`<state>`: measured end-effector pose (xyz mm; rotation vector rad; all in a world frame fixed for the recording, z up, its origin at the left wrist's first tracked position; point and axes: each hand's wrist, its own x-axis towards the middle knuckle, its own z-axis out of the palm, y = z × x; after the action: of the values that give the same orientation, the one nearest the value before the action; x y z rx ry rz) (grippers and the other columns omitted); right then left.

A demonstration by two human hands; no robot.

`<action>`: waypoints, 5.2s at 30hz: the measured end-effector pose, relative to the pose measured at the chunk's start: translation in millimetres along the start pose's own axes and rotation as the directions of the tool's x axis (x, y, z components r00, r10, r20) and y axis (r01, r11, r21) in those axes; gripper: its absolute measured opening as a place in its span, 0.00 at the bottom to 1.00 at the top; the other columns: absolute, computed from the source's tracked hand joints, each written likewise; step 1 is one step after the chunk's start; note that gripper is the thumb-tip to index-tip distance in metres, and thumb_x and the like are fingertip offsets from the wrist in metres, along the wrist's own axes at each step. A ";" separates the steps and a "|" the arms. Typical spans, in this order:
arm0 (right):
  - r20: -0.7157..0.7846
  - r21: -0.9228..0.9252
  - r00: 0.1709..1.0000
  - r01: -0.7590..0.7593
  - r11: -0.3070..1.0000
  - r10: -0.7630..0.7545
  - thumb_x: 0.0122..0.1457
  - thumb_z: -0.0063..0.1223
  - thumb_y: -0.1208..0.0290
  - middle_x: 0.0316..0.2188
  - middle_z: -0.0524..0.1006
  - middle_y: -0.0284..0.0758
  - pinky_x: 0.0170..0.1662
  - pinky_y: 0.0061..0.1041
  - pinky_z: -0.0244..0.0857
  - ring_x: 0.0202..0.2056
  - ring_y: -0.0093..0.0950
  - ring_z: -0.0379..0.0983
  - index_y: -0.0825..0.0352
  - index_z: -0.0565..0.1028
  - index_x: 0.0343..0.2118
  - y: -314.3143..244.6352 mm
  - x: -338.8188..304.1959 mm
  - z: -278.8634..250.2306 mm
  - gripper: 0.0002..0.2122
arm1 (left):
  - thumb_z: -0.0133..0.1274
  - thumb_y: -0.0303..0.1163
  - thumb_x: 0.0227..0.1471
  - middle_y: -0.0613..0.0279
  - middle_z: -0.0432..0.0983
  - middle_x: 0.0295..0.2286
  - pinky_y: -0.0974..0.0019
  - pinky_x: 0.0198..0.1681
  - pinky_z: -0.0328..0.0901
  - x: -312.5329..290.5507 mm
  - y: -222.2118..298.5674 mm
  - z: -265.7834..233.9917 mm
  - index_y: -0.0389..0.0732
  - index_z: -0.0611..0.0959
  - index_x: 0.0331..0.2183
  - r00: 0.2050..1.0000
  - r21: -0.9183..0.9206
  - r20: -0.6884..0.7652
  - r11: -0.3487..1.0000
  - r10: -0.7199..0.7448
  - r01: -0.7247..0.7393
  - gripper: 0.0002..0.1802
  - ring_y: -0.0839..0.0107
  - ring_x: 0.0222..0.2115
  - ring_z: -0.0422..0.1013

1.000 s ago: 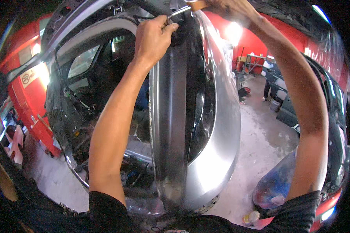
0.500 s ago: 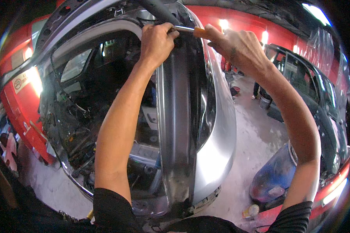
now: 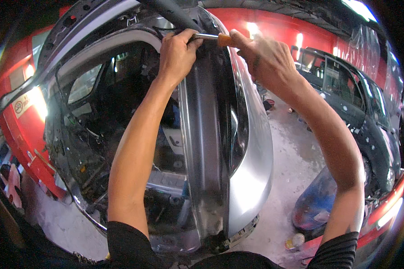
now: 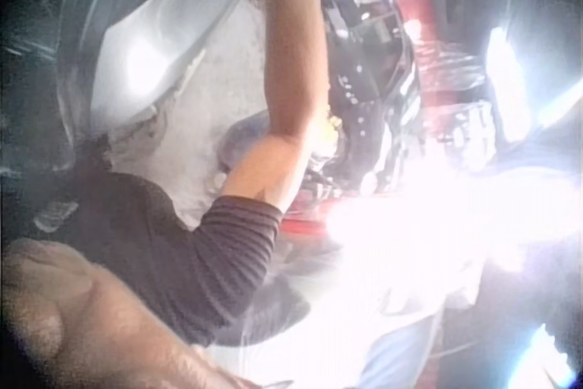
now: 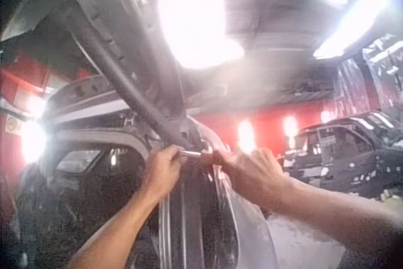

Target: The person uses a flathead screwdriver to press a black rubber weather stripping into the channel along the upper edge of a car door frame. The person works along the top and side of the door opening, repeatedly inserting the tool and pushing the strip into place.

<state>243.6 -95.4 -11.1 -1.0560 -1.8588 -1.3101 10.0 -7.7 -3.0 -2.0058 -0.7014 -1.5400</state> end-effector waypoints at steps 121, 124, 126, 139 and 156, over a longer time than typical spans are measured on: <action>0.242 0.377 0.966 -0.183 0.908 0.094 0.59 0.52 0.70 0.28 0.81 0.51 0.37 0.47 0.77 0.31 0.49 0.82 0.69 0.77 0.48 -84.4 19.3 -44.8 0.15 | 0.54 0.32 0.55 0.45 0.84 0.32 0.55 0.40 0.73 34.4 -36.7 -10.0 0.42 0.87 0.41 0.954 -0.041 0.254 0.987 0.158 -0.153 0.13 0.52 0.35 0.82; 0.225 0.311 0.971 -0.147 0.939 0.078 0.59 0.53 0.68 0.30 0.81 0.52 0.38 0.48 0.77 0.33 0.49 0.82 0.68 0.77 0.48 -82.7 15.0 -46.7 0.15 | 0.55 0.31 0.54 0.47 0.84 0.33 0.55 0.41 0.73 21.5 -24.6 -8.9 0.40 0.87 0.42 0.978 0.034 0.190 0.995 0.086 -0.094 0.14 0.52 0.36 0.82; 0.249 0.311 0.965 -0.165 0.936 0.088 0.59 0.53 0.67 0.32 0.81 0.53 0.39 0.48 0.77 0.34 0.50 0.82 0.68 0.77 0.48 -84.9 15.5 -46.3 0.15 | 0.55 0.31 0.54 0.47 0.85 0.33 0.55 0.41 0.74 17.8 -22.5 -11.7 0.39 0.87 0.42 0.985 0.016 0.149 0.996 0.089 -0.092 0.14 0.53 0.36 0.82; 0.072 0.348 0.979 -0.204 0.915 0.190 0.59 0.49 0.74 0.24 0.79 0.56 0.33 0.49 0.76 0.28 0.52 0.81 0.75 0.73 0.49 -106.4 5.2 -19.2 0.16 | 0.54 0.30 0.54 0.49 0.84 0.30 0.57 0.36 0.73 12.8 -33.8 -3.1 0.40 0.88 0.37 0.988 -0.091 0.112 0.992 0.102 -0.092 0.11 0.54 0.30 0.82; -0.124 0.232 0.877 0.480 0.846 -0.464 0.65 0.55 0.63 0.33 0.81 0.38 0.30 0.42 0.74 0.28 0.42 0.81 0.56 0.72 0.57 68.2 28.2 43.3 0.18 | 0.60 0.33 0.56 0.45 0.81 0.23 0.51 0.33 0.71 8.0 -5.2 10.7 0.38 0.89 0.32 0.999 -0.118 -0.046 0.993 -0.014 0.009 0.09 0.50 0.27 0.80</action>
<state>287.7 -34.4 29.6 -0.4220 -2.2550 -1.2926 15.9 4.0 2.8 -2.0464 -0.6178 -1.6643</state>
